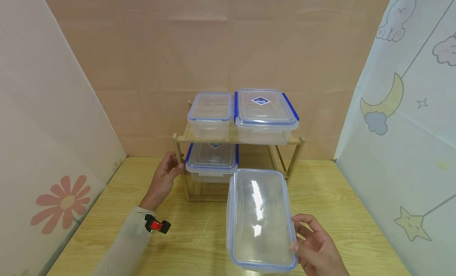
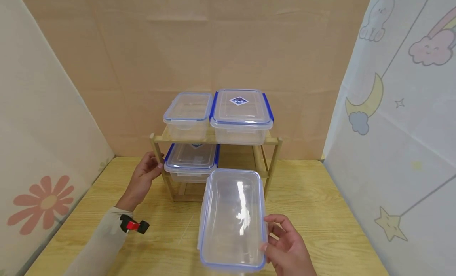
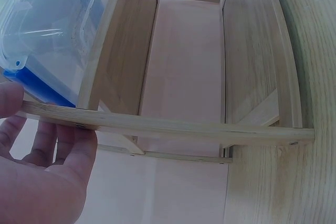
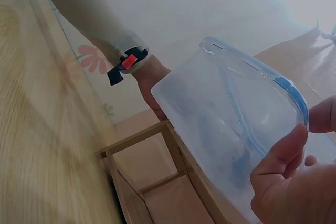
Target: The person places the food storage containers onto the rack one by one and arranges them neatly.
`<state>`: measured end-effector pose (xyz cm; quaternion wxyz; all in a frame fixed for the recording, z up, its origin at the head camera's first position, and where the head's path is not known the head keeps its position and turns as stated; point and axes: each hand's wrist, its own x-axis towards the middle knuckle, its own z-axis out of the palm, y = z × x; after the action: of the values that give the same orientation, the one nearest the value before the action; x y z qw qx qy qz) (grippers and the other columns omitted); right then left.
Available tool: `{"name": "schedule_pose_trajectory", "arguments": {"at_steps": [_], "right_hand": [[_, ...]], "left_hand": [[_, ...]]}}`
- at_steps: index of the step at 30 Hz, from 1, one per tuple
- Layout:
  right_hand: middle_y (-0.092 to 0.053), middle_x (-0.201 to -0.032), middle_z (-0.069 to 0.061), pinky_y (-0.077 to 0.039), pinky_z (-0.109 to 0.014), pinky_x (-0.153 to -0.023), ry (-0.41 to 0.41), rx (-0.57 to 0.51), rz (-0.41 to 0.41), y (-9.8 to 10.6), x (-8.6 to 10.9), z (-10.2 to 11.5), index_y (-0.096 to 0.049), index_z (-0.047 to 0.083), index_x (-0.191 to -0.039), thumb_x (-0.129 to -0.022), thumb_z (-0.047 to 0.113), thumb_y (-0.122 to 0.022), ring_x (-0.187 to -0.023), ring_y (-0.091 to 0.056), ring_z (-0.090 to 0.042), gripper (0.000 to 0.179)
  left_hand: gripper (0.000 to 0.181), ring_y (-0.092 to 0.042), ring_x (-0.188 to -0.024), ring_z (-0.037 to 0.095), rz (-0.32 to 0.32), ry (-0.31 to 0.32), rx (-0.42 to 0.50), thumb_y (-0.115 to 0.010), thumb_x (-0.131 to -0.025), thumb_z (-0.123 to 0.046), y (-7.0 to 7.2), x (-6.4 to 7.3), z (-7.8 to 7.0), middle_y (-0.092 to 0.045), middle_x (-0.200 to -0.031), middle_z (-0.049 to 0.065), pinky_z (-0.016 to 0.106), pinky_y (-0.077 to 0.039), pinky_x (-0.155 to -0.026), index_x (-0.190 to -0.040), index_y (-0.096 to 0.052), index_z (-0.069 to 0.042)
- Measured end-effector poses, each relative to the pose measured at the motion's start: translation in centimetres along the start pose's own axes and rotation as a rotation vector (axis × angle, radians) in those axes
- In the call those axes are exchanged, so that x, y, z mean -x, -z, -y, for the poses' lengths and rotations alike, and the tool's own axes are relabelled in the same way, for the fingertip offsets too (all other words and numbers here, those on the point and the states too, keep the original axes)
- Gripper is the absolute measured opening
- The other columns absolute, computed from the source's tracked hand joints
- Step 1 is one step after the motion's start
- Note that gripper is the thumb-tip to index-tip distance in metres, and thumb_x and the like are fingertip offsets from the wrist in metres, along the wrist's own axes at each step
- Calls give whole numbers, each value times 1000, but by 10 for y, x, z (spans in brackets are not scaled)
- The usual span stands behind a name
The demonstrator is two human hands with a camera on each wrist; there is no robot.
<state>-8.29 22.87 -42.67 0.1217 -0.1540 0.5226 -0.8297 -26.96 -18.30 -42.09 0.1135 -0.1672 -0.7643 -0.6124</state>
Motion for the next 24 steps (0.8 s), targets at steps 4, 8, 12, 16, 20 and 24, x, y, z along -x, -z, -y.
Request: {"name": "schedule_pose_trajectory", "arguments": {"at_steps": [4,8,12,16,20,24], "right_hand": [[-55,-123,3,-57,-39,-89,30,33,-13,6,-2,8,-45,22,-135,-96,-14,-42,-104,-65,-17,53],[-54,-123,2,-58,-37,-87,92,37,23,11,-6,13,-44,19,-137,-96,-15,-38,-102,-65,-16,53],[-55,-121,1,-58,-34,-86,118,64,29,15,-12,18,-44,16,-135,-96,-16,-37,-101,-67,-15,50],[-54,-120,1,-58,-31,-86,121,97,14,18,-16,21,-46,15,-132,-97,-15,-37,-101,-67,-13,48],[-53,-120,1,-57,-29,-85,142,99,21,23,-21,23,-49,16,-132,-98,-15,-36,-101,-65,-13,47],[-52,-121,-1,-57,-29,-86,170,57,50,28,-27,24,-51,13,-132,-98,-15,-34,-101,-65,-14,47]], "left_hand": [[35,-53,-120,21,4,-5,6,-53,-103,-23,1,0,-1,-59,-123,10,51,-37,-105,-135,-46,-9],[37,-54,-119,22,8,-11,11,-52,-104,-21,1,0,-1,-59,-122,10,47,-38,-103,-136,-45,-5],[37,-54,-118,21,7,-18,7,-51,-104,-20,1,0,-2,-59,-122,10,46,-39,-102,-137,-44,-4],[37,-53,-119,20,10,-14,10,-52,-104,-20,2,0,-2,-59,-123,10,47,-39,-102,-137,-45,-6],[36,-52,-122,23,19,-5,9,-52,-104,-23,2,1,-2,-58,-125,11,50,-38,-104,-136,-46,-10],[33,-48,-127,26,28,24,16,-51,-104,-28,2,2,-3,-56,-128,9,56,-36,-107,-136,-46,-18]]}}
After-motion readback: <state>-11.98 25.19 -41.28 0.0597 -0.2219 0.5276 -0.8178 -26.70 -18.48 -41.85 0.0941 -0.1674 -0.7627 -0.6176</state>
